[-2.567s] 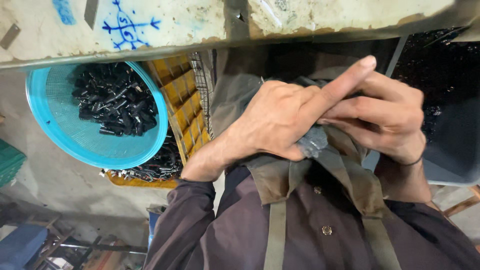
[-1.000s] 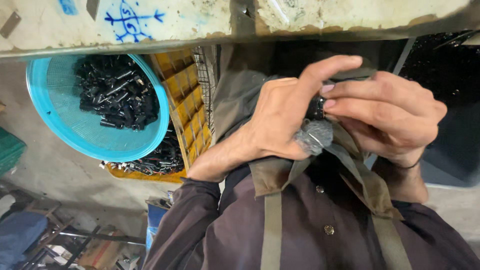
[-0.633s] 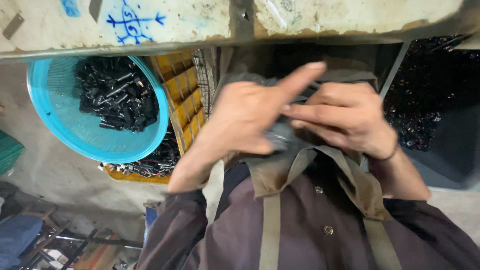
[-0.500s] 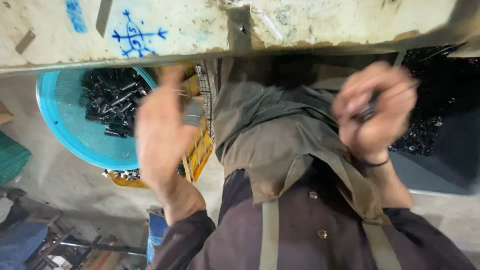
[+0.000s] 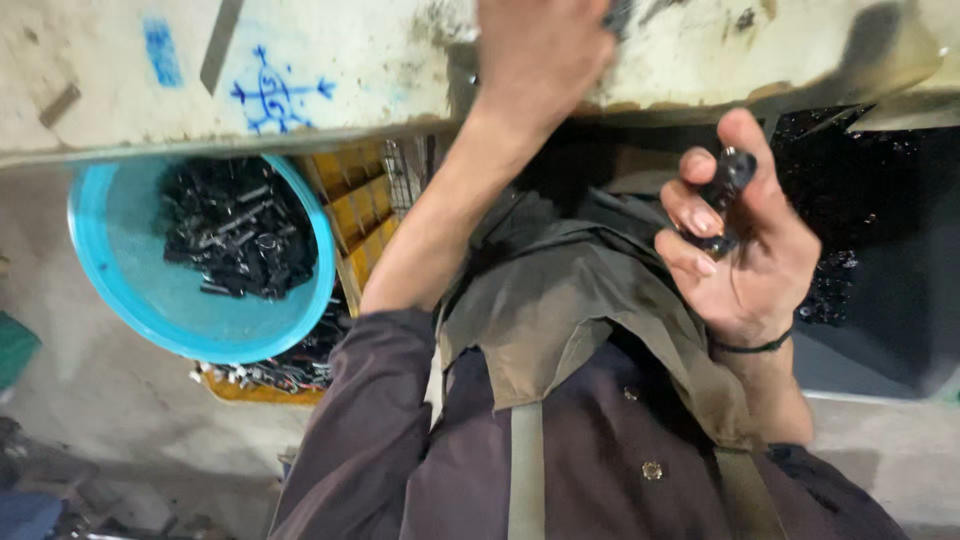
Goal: The person picks small black cylindrical components from bins and the worktable, rubs each component with a gray abrasive pad held against their apron, and places the parts into the bins beside the table. They repeatedly reach into the bins to grab handfuls of parts and work through them one at a time.
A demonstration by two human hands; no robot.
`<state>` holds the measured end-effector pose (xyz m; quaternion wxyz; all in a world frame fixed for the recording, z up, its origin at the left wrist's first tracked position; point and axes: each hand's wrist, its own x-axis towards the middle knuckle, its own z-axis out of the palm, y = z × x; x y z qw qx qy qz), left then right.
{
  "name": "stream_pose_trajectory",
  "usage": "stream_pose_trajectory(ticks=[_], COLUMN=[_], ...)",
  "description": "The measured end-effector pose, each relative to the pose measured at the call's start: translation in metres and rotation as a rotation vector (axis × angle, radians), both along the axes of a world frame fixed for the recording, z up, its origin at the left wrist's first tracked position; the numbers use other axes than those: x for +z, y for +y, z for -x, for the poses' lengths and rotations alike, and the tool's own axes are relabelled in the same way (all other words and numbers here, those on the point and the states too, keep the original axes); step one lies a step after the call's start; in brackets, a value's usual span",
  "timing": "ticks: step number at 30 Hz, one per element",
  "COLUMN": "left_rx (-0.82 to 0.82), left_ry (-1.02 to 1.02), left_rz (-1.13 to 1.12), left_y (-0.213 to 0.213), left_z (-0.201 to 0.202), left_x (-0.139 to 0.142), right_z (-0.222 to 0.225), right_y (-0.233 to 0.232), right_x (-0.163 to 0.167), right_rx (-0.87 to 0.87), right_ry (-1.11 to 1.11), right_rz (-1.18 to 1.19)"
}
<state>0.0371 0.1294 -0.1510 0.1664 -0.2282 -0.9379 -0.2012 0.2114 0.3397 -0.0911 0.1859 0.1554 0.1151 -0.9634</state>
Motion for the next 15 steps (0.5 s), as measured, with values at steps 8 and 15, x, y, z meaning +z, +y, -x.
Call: stream_pose_trajectory(ticks=[8, 15], left_rx=[-0.026, -0.095], left_ry=[-0.34, -0.744], left_rz=[-1.042, -0.804], left_y=[-0.046, -0.015], left_z=[-0.052, -0.116], left_x=[0.074, 0.107], right_z=[0.004, 0.019], right_y=[-0.01, -0.013], right_x=[0.0, 0.021], right_rx=[-0.092, -0.303], right_ry=[0.136, 0.731], right_rz=[-0.075, -1.226])
